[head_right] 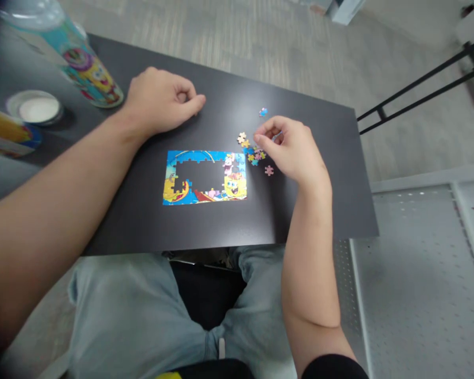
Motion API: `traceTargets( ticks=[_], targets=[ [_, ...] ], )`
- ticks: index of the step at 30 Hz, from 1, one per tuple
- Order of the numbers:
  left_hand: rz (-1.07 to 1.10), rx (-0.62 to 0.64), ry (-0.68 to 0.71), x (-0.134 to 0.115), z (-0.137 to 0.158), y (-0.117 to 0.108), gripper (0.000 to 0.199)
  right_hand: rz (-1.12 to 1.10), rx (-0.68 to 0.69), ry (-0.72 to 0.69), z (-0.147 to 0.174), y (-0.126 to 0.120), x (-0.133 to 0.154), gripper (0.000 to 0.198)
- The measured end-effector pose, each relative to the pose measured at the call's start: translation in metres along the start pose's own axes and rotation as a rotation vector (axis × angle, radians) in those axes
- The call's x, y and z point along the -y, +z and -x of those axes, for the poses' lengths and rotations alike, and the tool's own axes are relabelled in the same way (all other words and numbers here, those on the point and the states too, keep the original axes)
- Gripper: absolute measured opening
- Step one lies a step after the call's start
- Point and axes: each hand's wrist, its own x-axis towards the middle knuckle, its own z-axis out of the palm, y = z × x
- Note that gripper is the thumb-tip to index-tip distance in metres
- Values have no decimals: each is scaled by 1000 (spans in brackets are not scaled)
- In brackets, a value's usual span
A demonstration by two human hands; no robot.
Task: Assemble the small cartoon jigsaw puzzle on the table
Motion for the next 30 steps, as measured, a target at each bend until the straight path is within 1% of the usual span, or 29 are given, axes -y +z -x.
traceTargets(
  ticks=[3,6,8,13,16,20,23,25,30],
  targets=[
    [-2,-22,-15,2,-1,2,41,69,15,39,2,-1,-12,6],
    [-36,-29,-23,3,-2,2,39,25,98,81,3,4,-14,10],
    [-41,-27,-24,3,-2,0,39,17,125,80,2,8,-13,16],
    [-46,-11,-32,1,0,-2,43,164,20,19,-4,24,-7,20],
    [-37,-15,-45,0,0,-2,45,176,18,17,-6,34,-4,22],
    [-42,-10,-47,-1,0,-2,46,114,77,-4,-8,40,-1,17],
    [-64,-4,-35,0,1,-4,49,62,107,-42,-8,39,1,21],
    [-62,3,-16,0,1,-4,49,17,134,-40,-8,38,3,23],
    [-23,-22,6,3,0,1,45,-216,194,-17,-8,37,8,19]
  ],
)
